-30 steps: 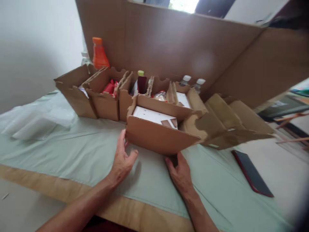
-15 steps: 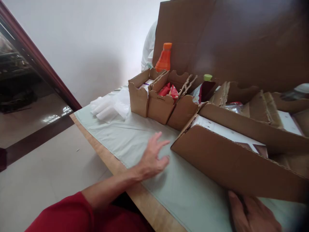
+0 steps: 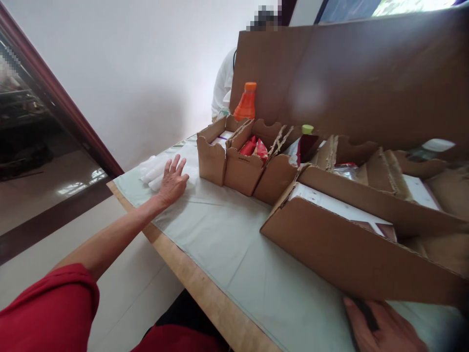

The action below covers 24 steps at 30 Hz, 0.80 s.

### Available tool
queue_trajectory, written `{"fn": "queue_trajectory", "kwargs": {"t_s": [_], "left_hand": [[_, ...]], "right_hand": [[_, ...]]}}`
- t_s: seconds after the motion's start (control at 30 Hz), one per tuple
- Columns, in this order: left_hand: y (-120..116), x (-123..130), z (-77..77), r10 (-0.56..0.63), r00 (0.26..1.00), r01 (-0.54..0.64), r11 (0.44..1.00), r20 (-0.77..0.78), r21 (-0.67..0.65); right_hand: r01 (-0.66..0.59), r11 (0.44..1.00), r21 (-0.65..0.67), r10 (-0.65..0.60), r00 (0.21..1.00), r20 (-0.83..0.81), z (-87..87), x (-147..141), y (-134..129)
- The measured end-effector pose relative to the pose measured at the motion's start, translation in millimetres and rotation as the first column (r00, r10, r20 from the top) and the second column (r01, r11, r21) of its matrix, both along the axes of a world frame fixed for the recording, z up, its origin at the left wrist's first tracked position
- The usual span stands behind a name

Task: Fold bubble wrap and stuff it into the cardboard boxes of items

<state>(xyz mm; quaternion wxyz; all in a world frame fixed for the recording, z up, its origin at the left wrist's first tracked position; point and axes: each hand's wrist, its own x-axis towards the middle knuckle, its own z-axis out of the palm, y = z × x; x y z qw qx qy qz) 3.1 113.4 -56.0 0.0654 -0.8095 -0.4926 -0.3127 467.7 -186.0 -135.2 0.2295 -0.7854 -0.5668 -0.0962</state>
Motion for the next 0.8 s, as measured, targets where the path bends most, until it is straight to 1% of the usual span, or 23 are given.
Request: {"fn": "queue_trajectory", "kwargs": {"t_s": [0.03, 0.1, 0.2, 0.27, 0.33, 0.4, 0.5, 0.6, 0.67, 0.73, 0.8], "left_hand": [[-8.6, 3.3, 1.8, -0.007, 1.000, 0.007, 1.000, 0.000, 0.018], [-36.4, 9.4, 2.0, -0.029, 1.000, 0.030, 0.997, -0.013, 0.074], [-86.9, 18.8, -8.6, -0.091, 0.994, 0.098, 0.984, -0.055, 0.145], [-113.8, 26.8, -21.1, -0.128, 0.990, 0.133, 0.986, -0.052, 0.103], [-131.7, 36.0, -34.2, -0.166, 0.986, 0.166, 0.986, -0.009, 0.000], [-143.3, 45.0, -44.5, -0.225, 0.974, 0.227, 0.969, 0.037, -0.096], [-155.7, 56.5, -52.4, -0.306, 0.949, 0.314, 0.937, 0.074, -0.151], [-166.2, 66.2, -54.2, -0.328, 0.939, 0.342, 0.924, 0.103, -0.170], [-173.0, 72.5, -54.2, -0.372, 0.922, 0.387, 0.901, 0.109, -0.195], [-179.3, 78.3, -53.5, -0.432, 0.896, 0.443, 0.865, 0.100, -0.234], [-183.7, 81.0, -51.5, -0.476, 0.874, 0.483, 0.834, 0.098, -0.266]], "right_hand": [[0.003, 1.000, -0.006, -0.003, 1.000, -0.005, 1.8, -1.0, 0.4], [0.010, 1.000, -0.020, -0.010, 1.000, -0.018, 2.7, -0.8, 0.9], [0.020, 0.999, -0.025, -0.020, 1.000, -0.019, -0.6, 2.9, 0.3], [0.032, 0.999, -0.030, -0.032, 0.999, -0.015, -2.2, 4.3, -0.6], [0.029, 0.998, -0.058, -0.030, 0.999, -0.015, -1.1, 3.0, -1.2], [0.020, 0.997, -0.075, -0.022, 0.999, -0.029, 2.4, -0.8, -0.8], [0.029, 0.998, -0.061, -0.033, 0.997, -0.068, 9.4, -7.5, 1.9], [0.045, 0.997, -0.055, -0.051, 0.994, -0.101, 14.9, -11.8, 4.0], [0.052, 0.996, -0.070, -0.060, 0.992, -0.112, 15.6, -12.1, 3.1], [0.053, 0.994, -0.098, -0.063, 0.993, -0.098, 12.1, -9.1, 0.9], [0.030, 0.995, -0.095, -0.036, 0.998, -0.060, 3.9, -2.8, -0.4]]}}
